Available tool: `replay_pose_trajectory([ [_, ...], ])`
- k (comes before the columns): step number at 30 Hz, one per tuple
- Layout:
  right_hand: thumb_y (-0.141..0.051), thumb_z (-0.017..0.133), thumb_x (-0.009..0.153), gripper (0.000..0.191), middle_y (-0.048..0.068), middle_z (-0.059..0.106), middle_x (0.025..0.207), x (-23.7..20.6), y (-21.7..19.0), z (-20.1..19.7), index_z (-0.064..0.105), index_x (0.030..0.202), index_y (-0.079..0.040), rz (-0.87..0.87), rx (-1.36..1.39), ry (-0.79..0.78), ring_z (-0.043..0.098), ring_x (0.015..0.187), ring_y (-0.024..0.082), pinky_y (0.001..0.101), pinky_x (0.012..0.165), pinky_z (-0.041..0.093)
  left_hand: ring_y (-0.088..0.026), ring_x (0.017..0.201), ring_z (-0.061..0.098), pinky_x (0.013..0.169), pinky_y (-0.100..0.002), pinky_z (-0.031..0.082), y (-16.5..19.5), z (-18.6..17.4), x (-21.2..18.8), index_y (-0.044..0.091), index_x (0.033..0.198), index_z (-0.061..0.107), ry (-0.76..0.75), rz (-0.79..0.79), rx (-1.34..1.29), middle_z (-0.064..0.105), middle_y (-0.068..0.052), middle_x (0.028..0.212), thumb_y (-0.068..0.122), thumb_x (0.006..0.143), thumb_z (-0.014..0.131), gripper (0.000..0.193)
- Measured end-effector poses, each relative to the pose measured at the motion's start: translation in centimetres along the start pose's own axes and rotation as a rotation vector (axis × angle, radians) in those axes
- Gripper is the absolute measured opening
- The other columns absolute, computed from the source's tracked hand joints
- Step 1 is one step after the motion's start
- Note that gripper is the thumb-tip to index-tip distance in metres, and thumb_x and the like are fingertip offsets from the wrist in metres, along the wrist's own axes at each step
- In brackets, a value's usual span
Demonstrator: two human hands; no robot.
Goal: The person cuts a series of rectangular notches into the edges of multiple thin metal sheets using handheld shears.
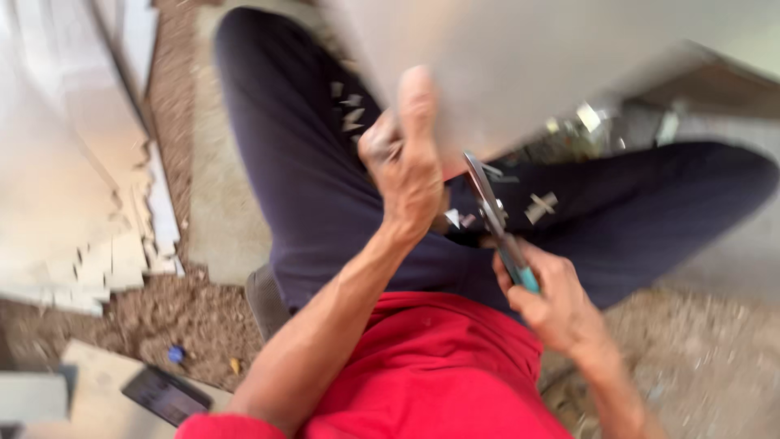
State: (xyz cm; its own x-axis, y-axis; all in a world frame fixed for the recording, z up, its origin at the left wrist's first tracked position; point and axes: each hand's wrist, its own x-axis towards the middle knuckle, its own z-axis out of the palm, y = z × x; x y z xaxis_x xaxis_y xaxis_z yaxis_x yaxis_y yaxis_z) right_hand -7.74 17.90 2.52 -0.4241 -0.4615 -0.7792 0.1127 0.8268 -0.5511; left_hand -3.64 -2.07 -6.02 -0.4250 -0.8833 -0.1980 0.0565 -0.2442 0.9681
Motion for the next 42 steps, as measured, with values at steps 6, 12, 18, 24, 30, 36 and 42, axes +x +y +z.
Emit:
replay_pose_trajectory([
  [6,-0.013,0.05,0.063,0.06,0.013,0.063,0.109,-2.3,2.0,0.7,0.054,0.122,0.0,-0.03,0.409,0.139,0.065,0.101,0.023,0.0387,0.086,0.061,-0.011,0.063,0.069,0.059,-0.025,0.052,-1.1,4.6,-3.8,0.003,0.1,0.076,-0.453,-0.364,-0.252,0.074,-0.006,0.075,0.038,0.101,0.068,0.036],
  [12,-0.012,0.048,0.063,0.064,0.016,0.058,0.116,-1.4,2.5,1.8,0.052,0.126,0.002,-0.16,0.465,0.173,0.061,0.11,0.025,0.0407,0.094,0.059,-0.013,0.071,0.074,0.066,-0.026,0.057,-1.2,5.5,-4.1,0.003,0.113,0.077,-0.494,-0.31,-0.204,0.078,-0.007,0.081,0.033,0.1,0.072,0.033],
  [18,-0.011,0.048,0.064,0.063,0.014,0.059,0.111,-0.7,1.8,1.5,0.052,0.125,0.002,-0.115,0.499,0.201,0.062,0.102,0.021,0.037,0.086,0.06,-0.014,0.072,0.076,0.066,-0.026,0.057,-1.7,5.4,-4.2,0.004,0.112,0.077,-0.461,-0.283,-0.183,0.078,-0.007,0.081,0.029,0.1,0.072,0.028],
  [24,-0.011,0.05,0.067,0.037,0.007,0.061,0.079,-0.2,2.9,1.6,0.062,0.1,0.002,-0.059,0.385,0.268,0.053,0.063,0.014,0.0316,0.06,0.049,-0.013,0.076,0.076,0.068,-0.025,0.057,-2.0,5.3,-4.5,0.005,0.118,0.075,-0.494,-0.28,-0.191,0.079,-0.007,0.085,0.028,0.102,0.07,0.029],
  [30,-0.012,0.058,0.076,0.02,0.005,0.059,0.068,0.6,2.6,2.0,0.065,0.09,0.0,-0.134,0.247,0.394,0.054,0.06,0.016,0.0336,0.056,0.046,-0.013,0.073,0.078,0.062,-0.025,0.061,-0.6,4.3,-3.1,0.003,0.114,0.073,-0.477,-0.318,-0.174,0.077,-0.006,0.086,0.029,0.099,0.07,0.03],
  [36,-0.012,0.057,0.079,0.016,0.014,0.061,0.07,-0.8,2.9,-1.7,0.061,0.088,0.001,-0.197,-0.336,0.468,0.061,0.062,0.028,0.0382,0.061,0.048,-0.007,0.065,0.057,0.055,-0.023,0.043,1.8,5.2,-2.9,-0.003,0.099,0.072,-0.063,-0.283,-0.407,0.066,-0.002,0.081,0.015,0.094,0.081,0.021],
  [42,-0.013,0.053,0.072,0.016,0.01,0.059,0.057,-2.4,5.4,0.3,0.062,0.076,0.0,-0.096,0.035,0.27,0.058,0.05,0.018,0.0335,0.051,0.047,-0.005,0.067,0.058,0.06,-0.022,0.046,-3.1,6.9,-6.2,-0.002,0.086,0.074,-0.084,-0.177,-0.081,0.069,0.0,0.082,0.014,0.086,0.085,0.019],
])
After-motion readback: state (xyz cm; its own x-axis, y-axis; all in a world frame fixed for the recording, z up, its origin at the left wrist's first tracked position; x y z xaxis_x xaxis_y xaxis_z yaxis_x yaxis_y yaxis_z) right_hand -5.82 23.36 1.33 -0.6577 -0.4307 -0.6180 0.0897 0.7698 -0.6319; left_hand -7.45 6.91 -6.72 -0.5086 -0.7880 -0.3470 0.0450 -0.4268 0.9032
